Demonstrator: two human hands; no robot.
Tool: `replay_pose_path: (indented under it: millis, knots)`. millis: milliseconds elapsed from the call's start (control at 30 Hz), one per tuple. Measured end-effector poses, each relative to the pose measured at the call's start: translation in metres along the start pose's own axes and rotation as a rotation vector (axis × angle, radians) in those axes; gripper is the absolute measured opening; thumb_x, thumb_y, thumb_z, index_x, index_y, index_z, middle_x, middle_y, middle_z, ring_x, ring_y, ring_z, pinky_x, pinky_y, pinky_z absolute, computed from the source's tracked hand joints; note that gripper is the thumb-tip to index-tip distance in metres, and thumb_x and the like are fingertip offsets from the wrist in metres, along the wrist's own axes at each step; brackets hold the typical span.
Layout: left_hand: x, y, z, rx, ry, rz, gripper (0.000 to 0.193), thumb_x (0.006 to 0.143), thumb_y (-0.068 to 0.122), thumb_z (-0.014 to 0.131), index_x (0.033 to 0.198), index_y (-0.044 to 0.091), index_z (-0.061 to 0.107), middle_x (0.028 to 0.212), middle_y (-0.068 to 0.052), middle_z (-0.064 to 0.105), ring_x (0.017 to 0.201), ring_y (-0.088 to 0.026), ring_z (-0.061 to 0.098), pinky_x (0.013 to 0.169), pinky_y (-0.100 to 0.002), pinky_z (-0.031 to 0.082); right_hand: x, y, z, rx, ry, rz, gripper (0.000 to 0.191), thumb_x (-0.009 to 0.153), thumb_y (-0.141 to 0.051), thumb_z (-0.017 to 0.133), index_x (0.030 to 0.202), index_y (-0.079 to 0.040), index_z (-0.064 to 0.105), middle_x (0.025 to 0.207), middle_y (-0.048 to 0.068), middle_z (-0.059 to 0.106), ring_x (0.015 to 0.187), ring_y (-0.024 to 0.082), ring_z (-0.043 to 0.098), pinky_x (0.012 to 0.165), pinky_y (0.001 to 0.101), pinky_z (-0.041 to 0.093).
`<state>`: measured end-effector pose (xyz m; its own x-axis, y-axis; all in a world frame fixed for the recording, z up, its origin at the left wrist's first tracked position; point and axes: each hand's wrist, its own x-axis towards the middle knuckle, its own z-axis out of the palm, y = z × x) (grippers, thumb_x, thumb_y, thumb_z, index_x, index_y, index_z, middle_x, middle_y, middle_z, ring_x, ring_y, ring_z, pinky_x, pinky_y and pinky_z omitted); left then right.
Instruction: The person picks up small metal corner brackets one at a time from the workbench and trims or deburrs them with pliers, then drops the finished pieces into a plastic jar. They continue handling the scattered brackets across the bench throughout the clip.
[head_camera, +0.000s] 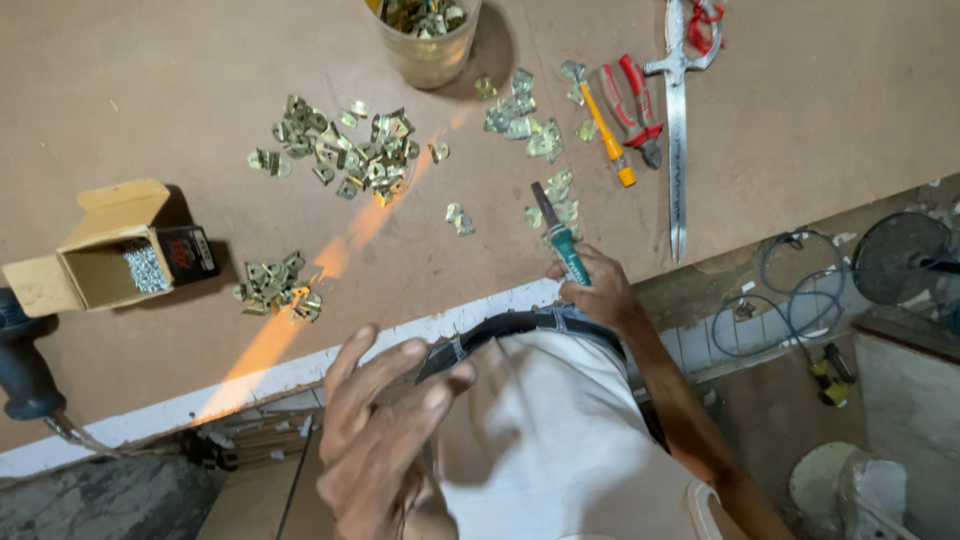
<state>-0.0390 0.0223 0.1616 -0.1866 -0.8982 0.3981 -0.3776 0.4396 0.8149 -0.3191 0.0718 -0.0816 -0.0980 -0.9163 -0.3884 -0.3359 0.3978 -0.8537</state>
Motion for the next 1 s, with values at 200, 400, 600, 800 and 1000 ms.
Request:
replay_pose_path:
  millis: [200,400,600,800,1000]
  knots:
    - [0.008,-0.066,0.030,0.051,-0.219,0.213,0.044,0.090,0.035,0.076,0.117,0.000,0.071,0.112,-0.014,0.073,0.115,-0.035,0.067,0.111,-0.055,0.050,0.004,0.001,-0.001,0.228,-0.084,0.013,0.028,0.075,0.003,0.063,0.102,0.004,0.071,0.119,0.011,0.061,0.099,0.017,0.066,0.078,0.0282,0.063]
    - [0.001,-0.188,0.086,0.333,-0.347,-0.044,0.038,0.096,0.024,0.075,0.126,0.002,0.068,0.124,-0.017,0.068,0.123,-0.036,0.060,0.109,-0.048,0.048,-0.002,0.003,-0.006,0.171,-0.113,-0.004,0.027,0.079,0.004,0.062,0.104,0.005,0.071,0.125,0.011,0.060,0.096,0.016,0.065,0.074,0.0265,0.058]
    - [-0.063,-0.241,0.101,0.632,-0.427,0.140,0.065,0.096,0.039,0.064,0.143,-0.005,0.052,0.140,-0.029,0.055,0.137,-0.044,0.044,0.117,-0.058,0.028,-0.012,0.006,-0.009,0.270,-0.070,0.049,0.024,0.080,0.004,0.063,0.102,0.004,0.070,0.130,0.011,0.059,0.096,0.015,0.064,0.074,0.0264,0.057]
    - [-0.146,-0.162,0.028,-0.161,-0.820,-0.434,0.055,0.106,0.041,0.046,0.146,0.004,0.054,0.148,-0.019,0.058,0.146,-0.035,0.043,0.125,-0.051,0.028,-0.018,0.009,-0.012,0.242,-0.038,0.093,0.026,0.078,0.004,0.063,0.103,0.004,0.071,0.126,0.010,0.062,0.093,0.015,0.064,0.074,0.0259,0.056]
    - [-0.084,-0.095,-0.025,-0.181,-0.771,-0.166,0.056,0.106,0.042,0.044,0.145,0.003,0.057,0.145,-0.016,0.065,0.149,-0.037,0.043,0.122,-0.054,0.036,-0.010,0.008,-0.008,0.150,-0.093,-0.022,0.028,0.075,0.005,0.062,0.101,0.003,0.072,0.125,0.009,0.062,0.102,0.015,0.063,0.078,0.0268,0.055]
